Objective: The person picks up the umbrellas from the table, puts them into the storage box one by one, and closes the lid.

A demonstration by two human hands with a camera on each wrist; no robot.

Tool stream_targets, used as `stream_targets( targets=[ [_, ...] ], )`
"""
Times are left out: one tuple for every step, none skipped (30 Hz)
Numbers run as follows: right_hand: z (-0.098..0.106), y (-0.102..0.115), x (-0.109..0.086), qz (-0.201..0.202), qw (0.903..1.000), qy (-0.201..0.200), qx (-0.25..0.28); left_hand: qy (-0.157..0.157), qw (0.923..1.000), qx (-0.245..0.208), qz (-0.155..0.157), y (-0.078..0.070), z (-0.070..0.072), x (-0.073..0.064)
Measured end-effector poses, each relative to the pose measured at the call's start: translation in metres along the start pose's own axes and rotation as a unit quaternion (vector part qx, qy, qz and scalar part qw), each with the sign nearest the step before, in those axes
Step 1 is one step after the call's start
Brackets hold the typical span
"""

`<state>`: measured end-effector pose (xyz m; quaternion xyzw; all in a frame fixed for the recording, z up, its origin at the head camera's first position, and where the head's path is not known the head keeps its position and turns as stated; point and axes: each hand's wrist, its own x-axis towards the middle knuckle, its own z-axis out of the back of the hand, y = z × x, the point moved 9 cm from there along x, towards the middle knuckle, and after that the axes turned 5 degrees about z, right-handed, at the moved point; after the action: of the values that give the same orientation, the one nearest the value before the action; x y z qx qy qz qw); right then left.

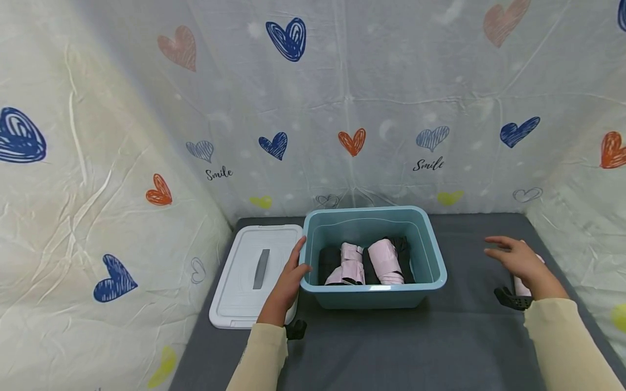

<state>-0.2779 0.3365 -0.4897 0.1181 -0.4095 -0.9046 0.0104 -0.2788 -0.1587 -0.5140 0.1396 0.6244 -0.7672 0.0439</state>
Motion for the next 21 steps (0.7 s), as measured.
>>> stream_targets(
  targets=[
    [0.000, -0.002, 0.000, -0.002, 1.0000, -0.001, -0.005, 0.003, 1.0000, -0.001, 0.003, -0.003, 0.000, -0.002],
    [0.000, -0.004, -0.001, -0.004, 1.0000, -0.003, -0.007, 0.006, 1.0000, 0.000, 0.005, -0.007, -0.001, -0.005],
    [0.000, -0.007, 0.000, -0.006, 0.9999, -0.004, -0.011, 0.008, 0.9999, 0.001, 0.008, -0.011, -0.001, -0.008],
    [0.001, -0.010, 0.000, -0.009, 0.9998, -0.005, -0.016, 0.010, 0.9999, 0.002, 0.011, -0.014, -0.002, -0.011],
    [0.001, -0.013, -0.001, -0.012, 0.9997, -0.005, -0.020, 0.011, 0.9999, 0.005, 0.012, -0.017, -0.002, -0.013],
    [0.001, -0.016, -0.001, -0.015, 0.9996, -0.005, -0.025, 0.011, 0.9998, 0.009, 0.013, -0.019, -0.002, -0.015],
    [0.001, -0.019, -0.001, -0.019, 0.9994, -0.005, -0.029, 0.011, 0.9998, 0.011, 0.015, -0.020, -0.003, -0.015],
    [0.001, -0.021, -0.001, -0.022, 0.9991, -0.005, -0.034, 0.012, 0.9997, 0.012, 0.016, -0.020, -0.003, -0.016],
    [0.002, -0.024, -0.001, -0.026, 0.9989, -0.006, -0.039, 0.012, 0.9997, 0.012, 0.017, -0.020, -0.003, -0.016],
    [0.002, -0.026, -0.001, -0.029, 0.9987, -0.006, -0.042, 0.013, 0.9997, 0.012, 0.016, -0.020, -0.003, -0.016],
    [0.002, -0.028, -0.001, -0.031, 0.9986, -0.007, -0.043, 0.013, 0.9997, 0.011, 0.016, -0.020, -0.003, -0.016],
    [0.002, -0.030, -0.001, -0.034, 0.9984, -0.007, -0.043, 0.013, 0.9998, 0.010, 0.015, -0.020, -0.003, -0.016],
    [0.002, -0.032, -0.001, -0.037, 0.9984, -0.007, -0.042, 0.014, 0.9998, 0.008, 0.014, -0.020, -0.003, -0.016],
    [0.002, -0.034, -0.001, -0.040, 0.9984, -0.008, -0.040, 0.014, 0.9998, 0.007, 0.014, -0.020, -0.003, -0.015],
    [0.002, -0.036, -0.002, -0.044, 0.9983, -0.007, -0.036, 0.014, 0.9998, 0.005, 0.013, -0.020, -0.003, -0.015],
    [0.002, -0.039, -0.002, -0.048, 0.9983, -0.007, -0.033, 0.013, 0.9998, 0.005, 0.012, -0.020, -0.003, -0.015],
    [0.002, -0.041, -0.002, -0.051, 0.9982, -0.007, -0.032, 0.013, 0.9998, 0.004, 0.011, -0.020, -0.003, -0.015],
    [0.002, -0.043, -0.003, -0.053, 0.9981, -0.006, -0.030, 0.013, 0.9998, 0.003, 0.011, -0.020, -0.003, -0.015],
    [0.001, -0.045, -0.003, -0.055, 0.9981, -0.006, -0.029, 0.012, 0.9999, 0.002, 0.011, -0.020, -0.003, -0.015],
    [0.001, -0.047, -0.004, -0.057, 0.9980, -0.005, -0.028, 0.012, 0.9999, 0.002, 0.011, -0.020, -0.003, -0.015],
    [0.001, -0.050, -0.004, -0.059, 0.9978, -0.004, -0.028, 0.011, 0.9999, 0.002, 0.012, -0.020, -0.003, -0.015]
  ],
)
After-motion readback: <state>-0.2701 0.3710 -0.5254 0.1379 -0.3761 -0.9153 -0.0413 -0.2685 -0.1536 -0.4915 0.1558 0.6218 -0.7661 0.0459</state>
